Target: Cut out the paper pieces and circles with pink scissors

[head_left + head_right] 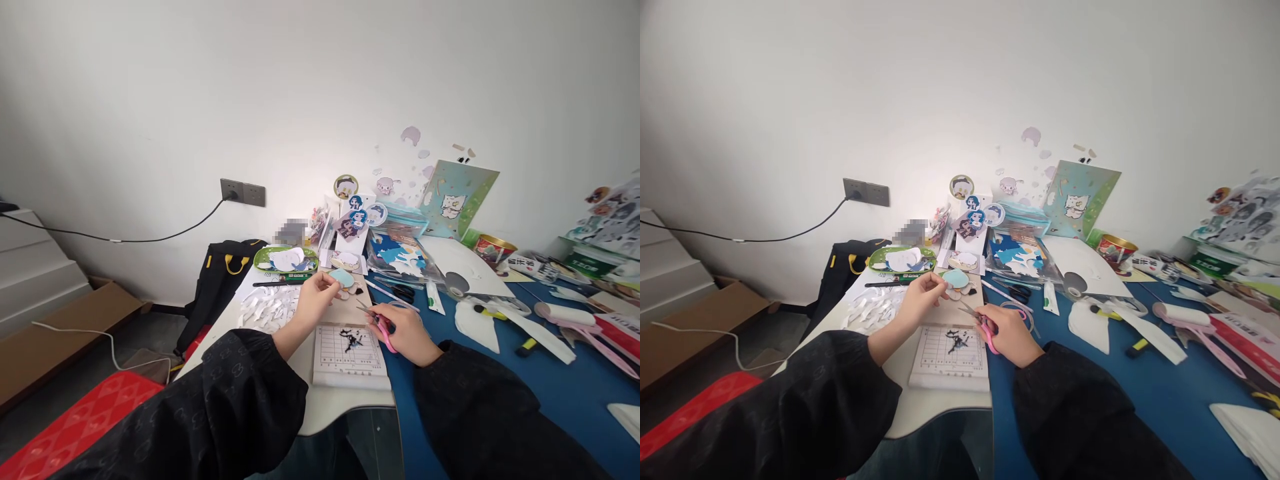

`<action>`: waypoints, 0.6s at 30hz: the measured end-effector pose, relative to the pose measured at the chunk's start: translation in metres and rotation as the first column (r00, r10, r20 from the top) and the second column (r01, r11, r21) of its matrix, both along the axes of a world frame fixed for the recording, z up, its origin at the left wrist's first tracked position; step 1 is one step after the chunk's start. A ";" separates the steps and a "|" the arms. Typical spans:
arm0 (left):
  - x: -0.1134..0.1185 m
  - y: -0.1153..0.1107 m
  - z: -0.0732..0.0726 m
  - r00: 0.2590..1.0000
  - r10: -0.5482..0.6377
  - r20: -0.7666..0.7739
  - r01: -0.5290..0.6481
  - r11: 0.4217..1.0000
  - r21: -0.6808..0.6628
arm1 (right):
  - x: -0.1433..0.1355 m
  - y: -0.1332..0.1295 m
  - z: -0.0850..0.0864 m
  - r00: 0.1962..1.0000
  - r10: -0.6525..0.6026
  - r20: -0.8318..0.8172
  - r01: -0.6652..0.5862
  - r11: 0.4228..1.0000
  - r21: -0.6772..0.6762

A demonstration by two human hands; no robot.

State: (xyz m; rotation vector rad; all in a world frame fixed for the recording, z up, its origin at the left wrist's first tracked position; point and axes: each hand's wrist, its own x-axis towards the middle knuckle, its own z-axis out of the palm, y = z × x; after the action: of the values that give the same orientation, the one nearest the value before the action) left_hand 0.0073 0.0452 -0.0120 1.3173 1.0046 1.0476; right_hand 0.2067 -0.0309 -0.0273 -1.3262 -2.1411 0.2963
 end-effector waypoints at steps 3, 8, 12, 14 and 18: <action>0.000 0.000 -0.001 1.000 -0.001 -0.003 0.001 1.000 0.004 | 0.000 0.000 0.004 0.998 -0.027 -0.056 0.028 1.000 0.008; 0.000 0.000 0.000 1.000 0.006 -0.017 -0.006 1.000 0.000 | 0.001 0.042 0.025 0.984 -0.103 -0.146 0.100 0.995 -0.027; -0.001 0.000 0.001 0.999 0.010 -0.039 -0.010 1.000 -0.008 | -0.015 0.108 0.044 0.974 -0.164 -0.159 0.156 0.986 -0.062; -0.002 -0.001 0.001 0.998 0.014 -0.055 -0.015 1.000 -0.008 | -0.024 0.133 0.049 0.964 -0.204 -0.172 0.195 0.978 -0.070; -0.004 0.000 -0.001 0.998 0.002 -0.069 -0.001 1.000 0.012 | -0.028 0.141 0.044 0.948 -0.228 -0.224 0.213 0.973 -0.089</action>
State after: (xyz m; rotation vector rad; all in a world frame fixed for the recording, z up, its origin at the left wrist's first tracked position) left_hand 0.0037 0.0454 -0.0130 1.3702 1.0522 1.0164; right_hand 0.1791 0.1102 0.0167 -1.4744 -1.7848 0.4091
